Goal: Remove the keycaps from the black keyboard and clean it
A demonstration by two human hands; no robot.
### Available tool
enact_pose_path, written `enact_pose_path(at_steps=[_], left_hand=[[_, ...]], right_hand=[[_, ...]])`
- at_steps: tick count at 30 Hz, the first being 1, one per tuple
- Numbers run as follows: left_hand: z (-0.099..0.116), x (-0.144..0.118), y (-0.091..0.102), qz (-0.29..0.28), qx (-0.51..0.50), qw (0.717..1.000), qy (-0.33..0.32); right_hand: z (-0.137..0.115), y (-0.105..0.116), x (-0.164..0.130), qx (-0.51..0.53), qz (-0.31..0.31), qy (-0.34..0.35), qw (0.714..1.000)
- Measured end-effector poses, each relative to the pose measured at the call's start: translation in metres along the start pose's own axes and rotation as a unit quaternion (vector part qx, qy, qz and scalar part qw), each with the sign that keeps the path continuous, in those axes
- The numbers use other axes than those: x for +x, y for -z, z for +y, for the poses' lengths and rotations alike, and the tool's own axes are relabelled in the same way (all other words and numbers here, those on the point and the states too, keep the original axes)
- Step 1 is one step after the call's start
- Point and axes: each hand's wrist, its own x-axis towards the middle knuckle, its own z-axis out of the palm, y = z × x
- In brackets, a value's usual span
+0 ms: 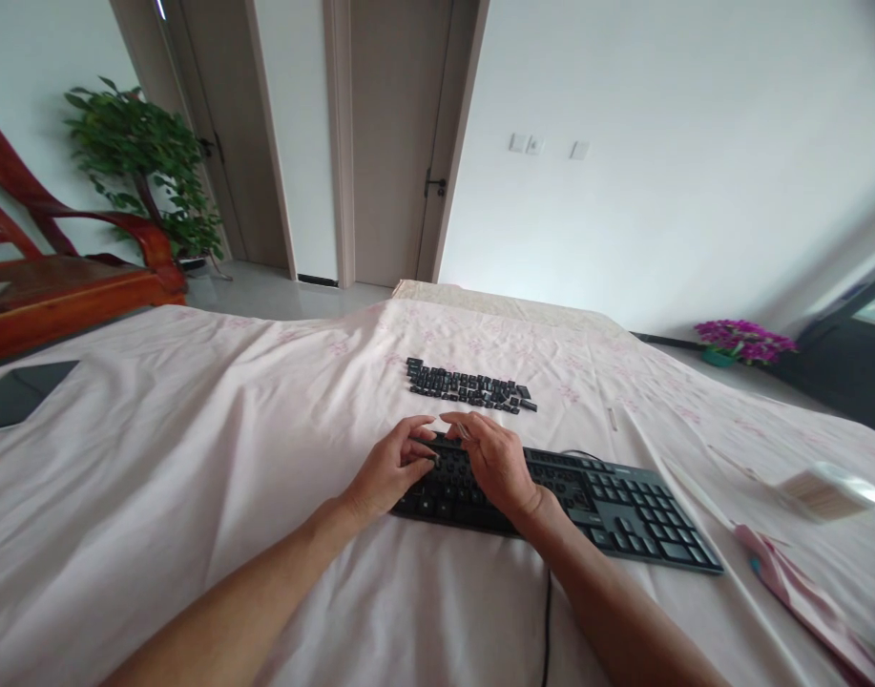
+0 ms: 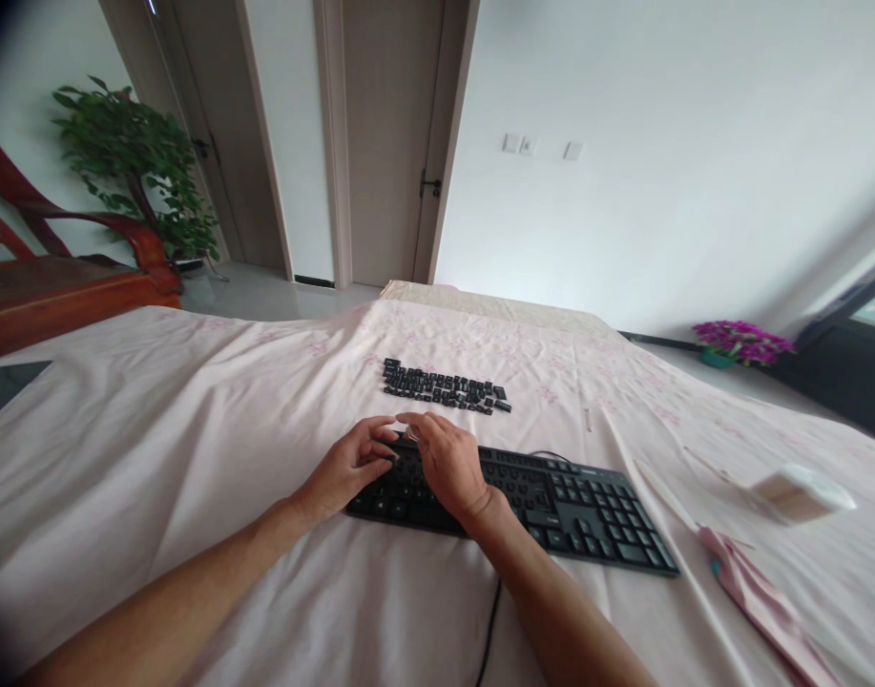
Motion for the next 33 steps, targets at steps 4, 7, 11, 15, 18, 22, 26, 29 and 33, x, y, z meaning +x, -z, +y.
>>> enact_pose_path(at_steps=[4, 7, 11, 15, 18, 22, 26, 29, 33], left_hand=[[-0.001, 0.001, -0.001, 0.013, -0.022, 1.0, -0.006], [-0.001, 0.001, -0.003, 0.019, -0.017, 1.0, -0.005], [-0.002, 0.0, -0.004, 0.023, -0.024, 0.999, -0.006], [-0.003, 0.003, -0.001, 0.043, -0.036, 0.998, -0.012], [-0.004, 0.008, 0.003, 0.101, 0.038, 0.993, -0.038], [-0.01, 0.014, 0.006, 0.148, 0.129, 0.98, -0.032], [-0.013, 0.016, 0.008, 0.144, 0.155, 0.977, -0.002], [-0.011, 0.017, 0.009, 0.133, 0.163, 0.978, 0.007], [-0.006, 0.017, 0.009, 0.127, 0.174, 0.976, 0.018]], right_hand=[[-0.002, 0.001, 0.002, -0.041, -0.109, -0.035, 0.993], [-0.007, 0.001, 0.002, -0.068, -0.149, -0.055, 0.985], [-0.01, 0.003, 0.006, -0.081, -0.166, -0.078, 0.98], [0.0, 0.003, 0.018, -0.065, -0.143, -0.114, 0.981], [0.022, -0.001, 0.042, -0.055, -0.11, -0.155, 0.98], [0.059, -0.013, 0.088, -0.11, -0.091, -0.234, 0.962], [0.091, -0.031, 0.131, -0.159, -0.082, -0.282, 0.943], [0.109, -0.045, 0.152, -0.174, -0.084, -0.296, 0.935], [0.125, -0.063, 0.166, -0.188, -0.095, -0.31, 0.927]])
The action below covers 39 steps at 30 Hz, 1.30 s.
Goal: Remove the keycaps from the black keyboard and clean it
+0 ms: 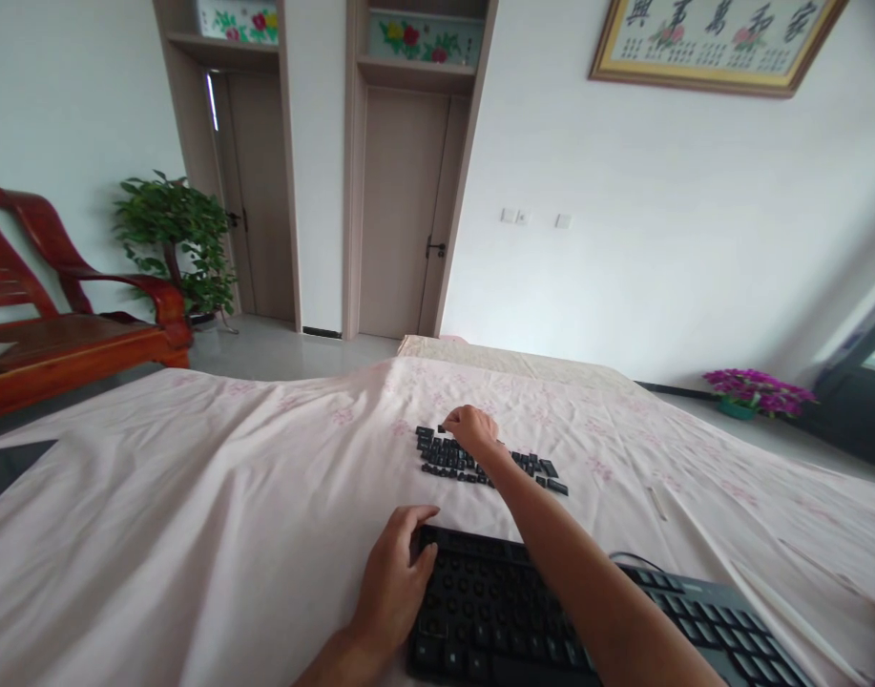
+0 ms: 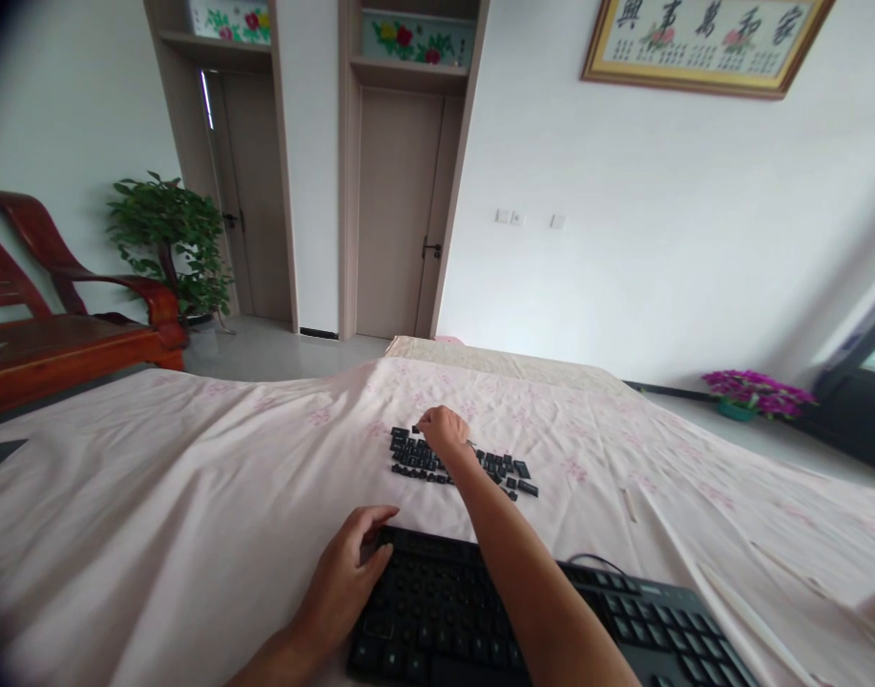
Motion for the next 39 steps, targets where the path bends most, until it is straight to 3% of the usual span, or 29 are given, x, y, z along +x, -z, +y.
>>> enact_pose_path(at_steps=[13, 24, 29, 34, 39], left_hand=[[0.001, 0.002, -0.001, 0.0, 0.003, 1.0, 0.005], [0.0, 0.002, -0.001, 0.002, 0.011, 1.0, -0.011], [0.0, 0.001, 0.0, 0.002, 0.024, 0.999, -0.034], [-0.002, -0.001, 0.0, 0.004, 0.057, 0.995, -0.079], [0.01, -0.01, -0.002, 0.009, 0.103, 0.981, -0.167]], right_hand=[[0.004, -0.019, 0.019, -0.03, -0.039, -0.027, 0.998], [0.002, -0.002, 0.005, -0.003, -0.026, -0.006, 1.0], [-0.003, 0.03, -0.026, 0.06, -0.023, 0.058, 0.996], [0.002, 0.068, -0.089, 0.131, -0.014, 0.185, 0.974], [0.019, 0.08, -0.152, 0.236, -0.05, 0.194, 0.951]])
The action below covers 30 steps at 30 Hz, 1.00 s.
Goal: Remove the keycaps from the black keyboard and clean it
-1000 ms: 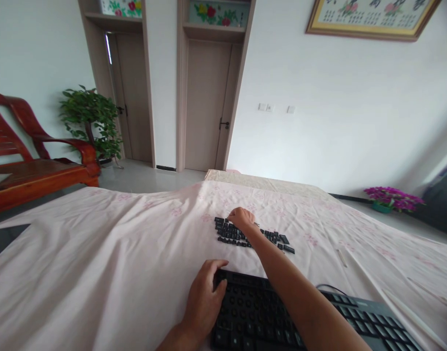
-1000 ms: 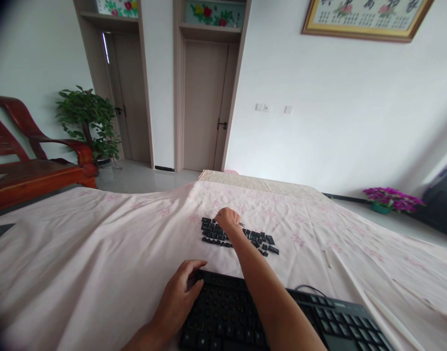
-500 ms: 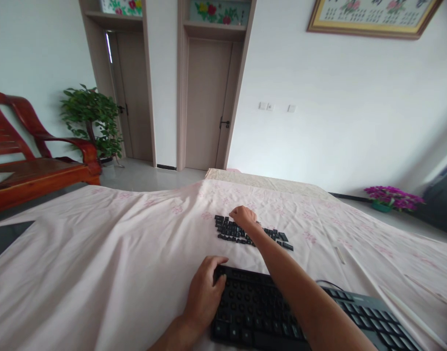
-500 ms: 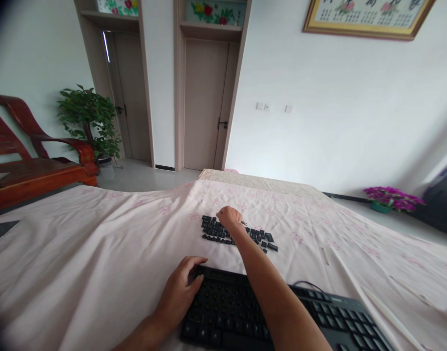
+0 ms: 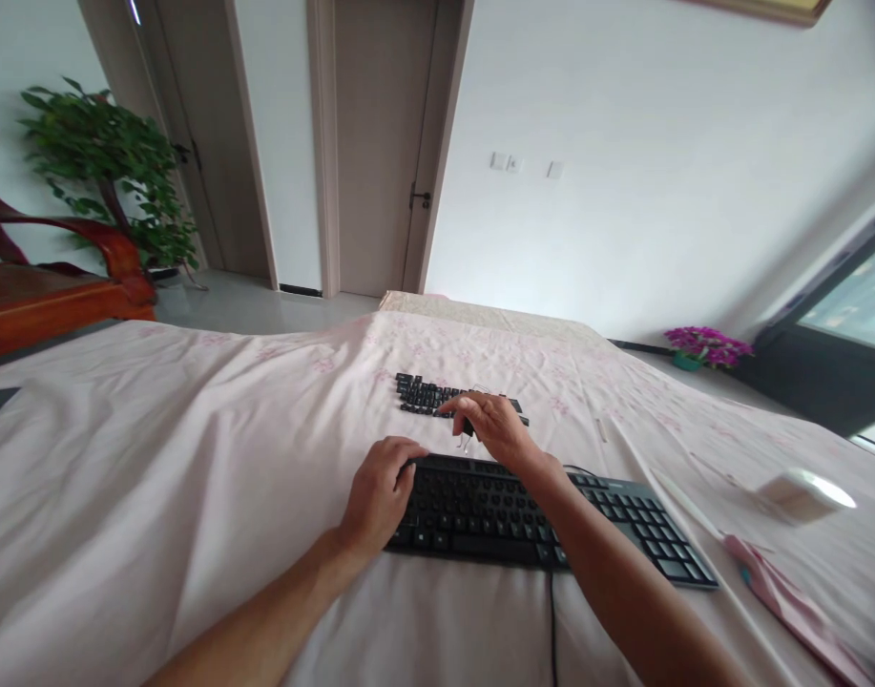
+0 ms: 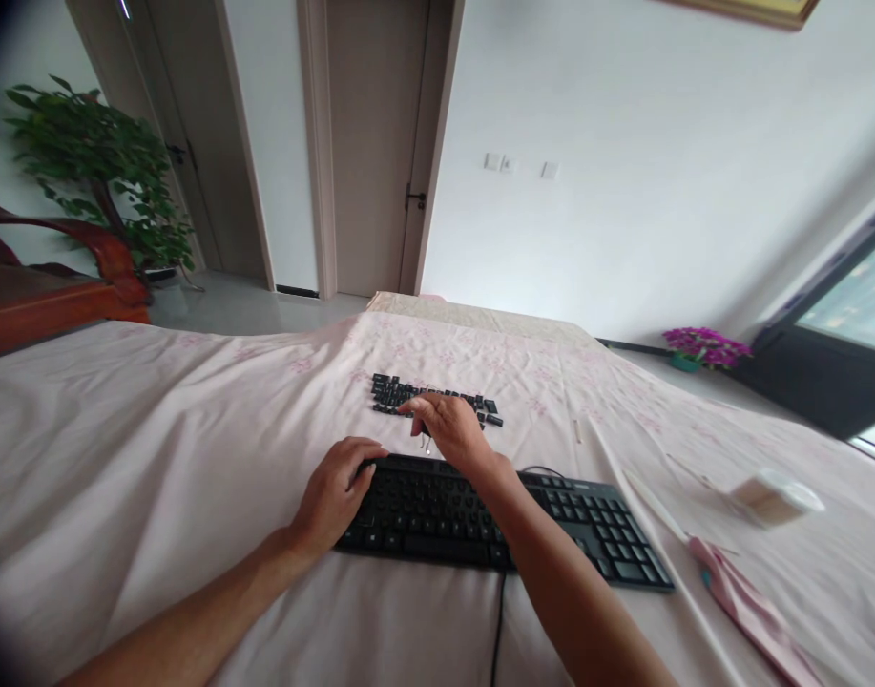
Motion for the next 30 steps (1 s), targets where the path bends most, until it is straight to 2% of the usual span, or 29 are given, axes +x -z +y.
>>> enact_pose_path(at_steps=[4, 6, 9, 16, 24, 30], left_hand=[[0.013, -0.007, -0.003, -0.018, -0.052, 0.998, -0.008], [0.017, -0.01, -0.005, -0.031, -0.068, 0.997, 0.01], [0.019, -0.013, -0.004, -0.08, -0.065, 0.994, 0.027], [0.023, -0.012, 0.004, -0.149, -0.043, 0.988, 0.009], [0.021, -0.014, 0.005, -0.198, -0.021, 0.978, -0.065], [0.015, -0.012, -0.001, -0.219, 0.029, 0.974, -0.055]], right_hand=[[0.0, -0.006, -0.03, 0.146, -0.052, 0.002, 0.988], [-0.002, -0.01, -0.04, 0.193, -0.071, -0.001, 0.979], [-0.006, -0.014, -0.051, 0.228, -0.081, -0.008, 0.97], [-0.015, -0.024, -0.065, 0.211, -0.09, -0.002, 0.973], [-0.016, -0.035, -0.068, 0.132, -0.089, 0.075, 0.984], [-0.008, -0.041, -0.07, 0.121, -0.105, 0.109, 0.981]])
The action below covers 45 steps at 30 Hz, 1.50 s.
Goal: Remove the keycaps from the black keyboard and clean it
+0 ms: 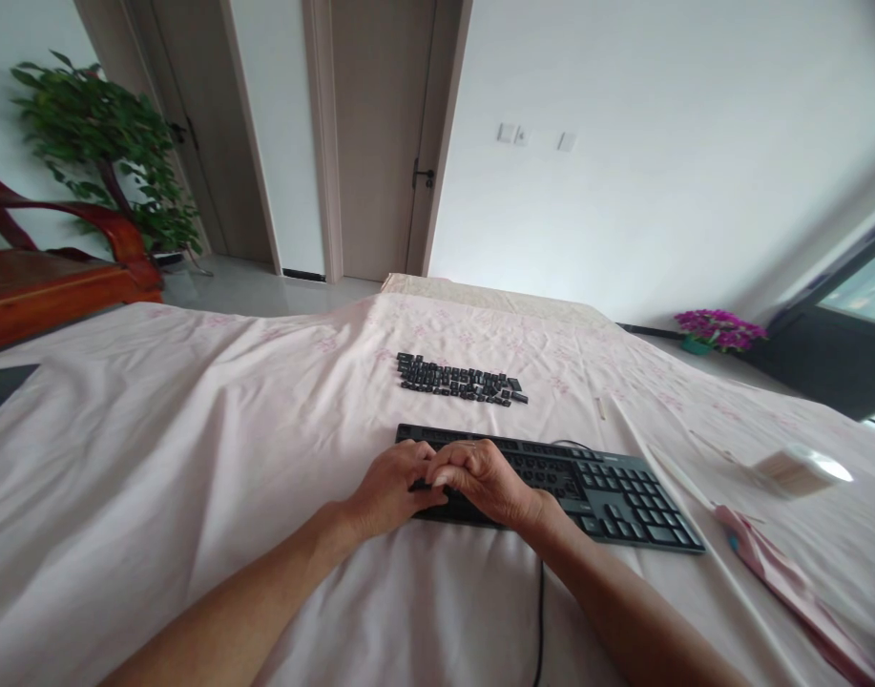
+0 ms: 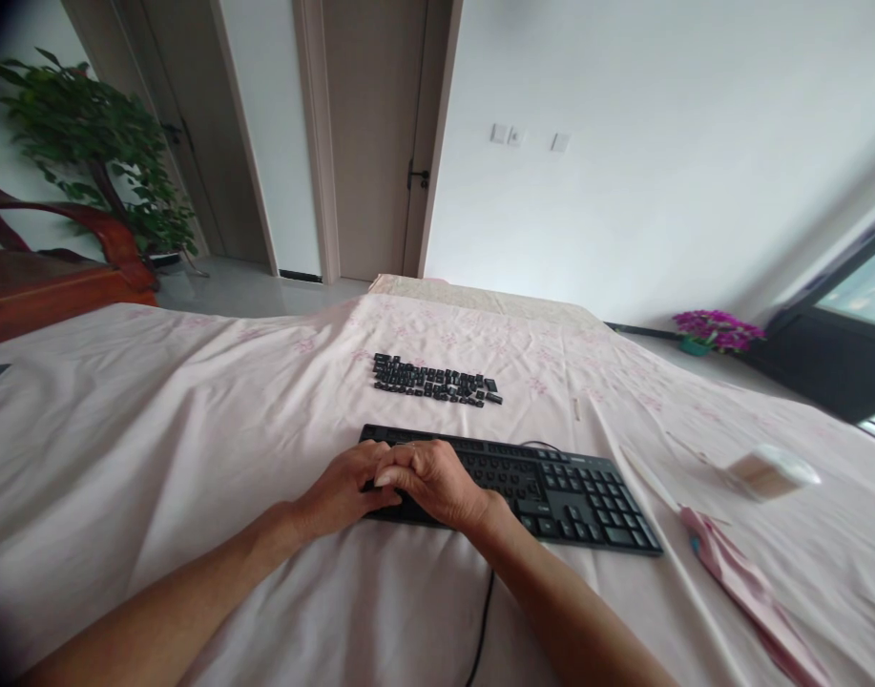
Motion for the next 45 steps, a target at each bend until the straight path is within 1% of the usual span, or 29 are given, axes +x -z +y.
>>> enact_pose_path(at_steps=[2, 6, 9, 12, 14, 17, 22, 24, 27, 29, 31, 33, 37, 40, 43, 45], left_hand=[[0.0, 0.001, -0.003, 0.007, 0.004, 1.0, 0.004], [0.005, 0.002, -0.007, 0.019, -0.003, 1.0, -0.017], [0.009, 0.0, -0.008, 0.017, -0.011, 0.999, -0.034], [0.01, -0.001, -0.009, 0.029, -0.026, 0.999, -0.029], [0.01, -0.002, -0.01, 0.048, -0.048, 0.998, -0.015], [0.01, -0.001, -0.009, 0.077, -0.086, 0.993, 0.013], [0.004, 0.003, -0.009, 0.114, -0.146, 0.98, 0.066], [0.0, 0.004, -0.011, 0.134, -0.189, 0.968, 0.093], [-0.003, 0.007, -0.012, 0.158, -0.251, 0.946, 0.129], [-0.004, 0.008, -0.012, 0.171, -0.283, 0.932, 0.148], [-0.003, 0.008, -0.012, 0.182, -0.305, 0.921, 0.16], [-0.002, 0.009, -0.012, 0.191, -0.313, 0.916, 0.163], [-0.001, 0.009, -0.011, 0.194, -0.315, 0.914, 0.168], [-0.001, 0.008, -0.01, 0.199, -0.303, 0.918, 0.16], [-0.001, 0.006, -0.009, 0.215, -0.215, 0.945, 0.121], [-0.003, 0.005, -0.009, 0.224, -0.137, 0.96, 0.096]], right_hand=[[0.004, -0.002, -0.002, -0.019, 0.006, 0.025, 1.0], [0.012, -0.01, -0.009, -0.096, 0.089, 0.103, 0.986], [0.013, -0.015, -0.012, -0.116, 0.135, 0.139, 0.974], [0.01, -0.016, -0.011, -0.116, 0.176, 0.191, 0.959], [0.009, -0.016, -0.009, -0.106, 0.195, 0.216, 0.951], [0.008, -0.013, -0.007, -0.11, 0.19, 0.216, 0.952], [0.008, -0.002, -0.004, -0.18, 0.207, 0.185, 0.944], [0.006, 0.004, -0.001, -0.209, 0.204, 0.138, 0.947], [0.005, 0.01, 0.004, -0.229, 0.161, 0.023, 0.96], [0.007, 0.011, 0.006, -0.238, 0.124, -0.035, 0.963], [0.009, 0.01, 0.006, -0.245, 0.095, -0.069, 0.962], [0.01, 0.008, 0.007, -0.243, 0.072, -0.089, 0.963], [0.007, 0.007, 0.008, -0.239, 0.042, -0.123, 0.962], [0.009, 0.013, 0.012, -0.236, 0.045, -0.149, 0.959], [0.022, 0.027, 0.028, -0.232, 0.074, -0.17, 0.955], [0.037, 0.041, 0.049, -0.232, 0.102, -0.185, 0.95]])
